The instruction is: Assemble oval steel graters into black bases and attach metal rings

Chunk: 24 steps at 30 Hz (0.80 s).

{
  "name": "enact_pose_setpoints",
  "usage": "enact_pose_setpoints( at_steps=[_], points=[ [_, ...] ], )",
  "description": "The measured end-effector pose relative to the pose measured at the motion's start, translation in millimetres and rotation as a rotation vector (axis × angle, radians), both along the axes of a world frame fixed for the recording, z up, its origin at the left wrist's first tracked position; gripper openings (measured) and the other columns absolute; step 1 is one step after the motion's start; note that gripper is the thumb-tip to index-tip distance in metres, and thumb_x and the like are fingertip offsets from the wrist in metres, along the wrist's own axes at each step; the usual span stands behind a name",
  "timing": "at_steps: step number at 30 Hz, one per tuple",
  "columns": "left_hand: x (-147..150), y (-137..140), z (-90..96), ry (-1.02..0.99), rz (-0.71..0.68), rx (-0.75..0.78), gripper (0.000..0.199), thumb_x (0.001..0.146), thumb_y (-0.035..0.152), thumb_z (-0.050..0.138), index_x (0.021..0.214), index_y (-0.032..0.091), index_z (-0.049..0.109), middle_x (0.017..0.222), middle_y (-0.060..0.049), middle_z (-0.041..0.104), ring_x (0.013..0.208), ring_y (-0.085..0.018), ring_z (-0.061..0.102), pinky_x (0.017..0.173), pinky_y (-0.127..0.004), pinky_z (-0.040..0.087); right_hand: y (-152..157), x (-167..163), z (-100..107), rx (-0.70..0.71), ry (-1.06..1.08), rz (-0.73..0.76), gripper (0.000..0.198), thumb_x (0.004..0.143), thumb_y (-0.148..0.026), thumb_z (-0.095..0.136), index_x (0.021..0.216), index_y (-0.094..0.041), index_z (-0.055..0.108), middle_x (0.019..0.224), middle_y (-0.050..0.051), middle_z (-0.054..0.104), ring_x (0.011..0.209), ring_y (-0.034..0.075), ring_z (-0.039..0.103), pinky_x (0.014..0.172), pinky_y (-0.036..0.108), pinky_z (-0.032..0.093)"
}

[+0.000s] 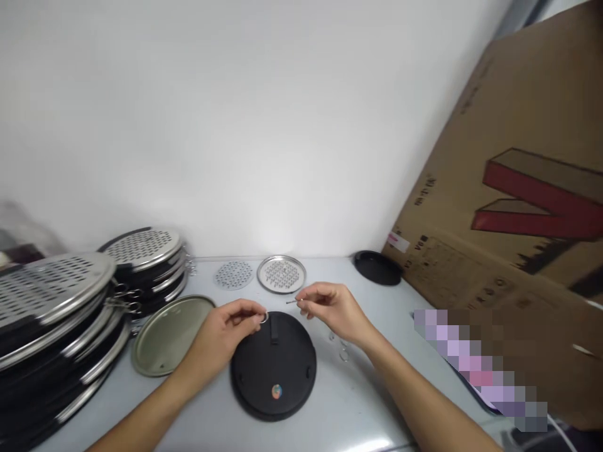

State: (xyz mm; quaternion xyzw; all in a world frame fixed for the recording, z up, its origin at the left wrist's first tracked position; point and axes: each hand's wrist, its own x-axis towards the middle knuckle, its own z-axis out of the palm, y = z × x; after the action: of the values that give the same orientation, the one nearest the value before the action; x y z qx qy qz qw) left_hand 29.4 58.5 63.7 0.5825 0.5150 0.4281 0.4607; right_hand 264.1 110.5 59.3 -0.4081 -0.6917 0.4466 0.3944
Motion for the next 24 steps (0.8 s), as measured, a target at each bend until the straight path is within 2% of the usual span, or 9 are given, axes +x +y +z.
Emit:
enact_pose_setpoints(
  at_steps=[2, 6, 15, 24],
  points=[
    [-0.6, -1.3, 0.2, -0.121, -0.023, 0.003, 0.021, 0.080, 0.033, 0.067, 0.096, 0.019, 0.070, 0.085, -0.003, 0.070, 0.080, -0.017, 0.064, 0.077, -0.026, 0.050, -10.2, -14.2, -4.4, -0.072, 0.135, 0.034, 0.022, 0.077, -0.035, 0.071, 0.084, -0.015, 0.068, 0.066, 0.002, 0.068, 0.061, 0.014, 0.065, 0.061, 0.027, 0.054],
    [-1.7, -2.2, -1.8, -0.231, -0.060, -0.020, 0.028, 0.080, 0.031, 0.069, 0.106, 0.018, 0.070, 0.085, -0.004, 0.070, 0.080, -0.016, 0.063, 0.077, -0.026, 0.049, -18.1, -27.3, -6.7, -0.170, 0.227, 0.064, 0.025, 0.074, -0.037, 0.075, 0.082, -0.016, 0.065, 0.065, 0.000, 0.067, 0.059, 0.013, 0.065, 0.063, 0.027, 0.054],
    [1.8, -1.7, -2.2, -0.259, -0.072, -0.059, 0.023, 0.078, 0.030, 0.072, 0.097, 0.017, 0.073, 0.081, -0.004, 0.072, 0.078, -0.017, 0.064, 0.078, -0.029, 0.050, -19.8, -29.2, -13.6, -0.270, 0.354, 0.168, 0.022, 0.077, -0.034, 0.075, 0.085, -0.017, 0.065, 0.068, 0.003, 0.073, 0.060, 0.015, 0.068, 0.064, 0.028, 0.056],
    [2.1, -1.4, -8.1, -0.332, -0.119, -0.089, 0.020, 0.079, 0.031, 0.072, 0.091, 0.014, 0.072, 0.071, -0.003, 0.069, 0.068, -0.013, 0.062, 0.067, -0.024, 0.048, -32.7, -36.5, -16.6, -0.197, 0.358, 0.191, 0.017, 0.077, -0.031, 0.075, 0.081, -0.016, 0.067, 0.077, 0.006, 0.074, 0.070, 0.016, 0.070, 0.070, 0.030, 0.057]
  ],
)
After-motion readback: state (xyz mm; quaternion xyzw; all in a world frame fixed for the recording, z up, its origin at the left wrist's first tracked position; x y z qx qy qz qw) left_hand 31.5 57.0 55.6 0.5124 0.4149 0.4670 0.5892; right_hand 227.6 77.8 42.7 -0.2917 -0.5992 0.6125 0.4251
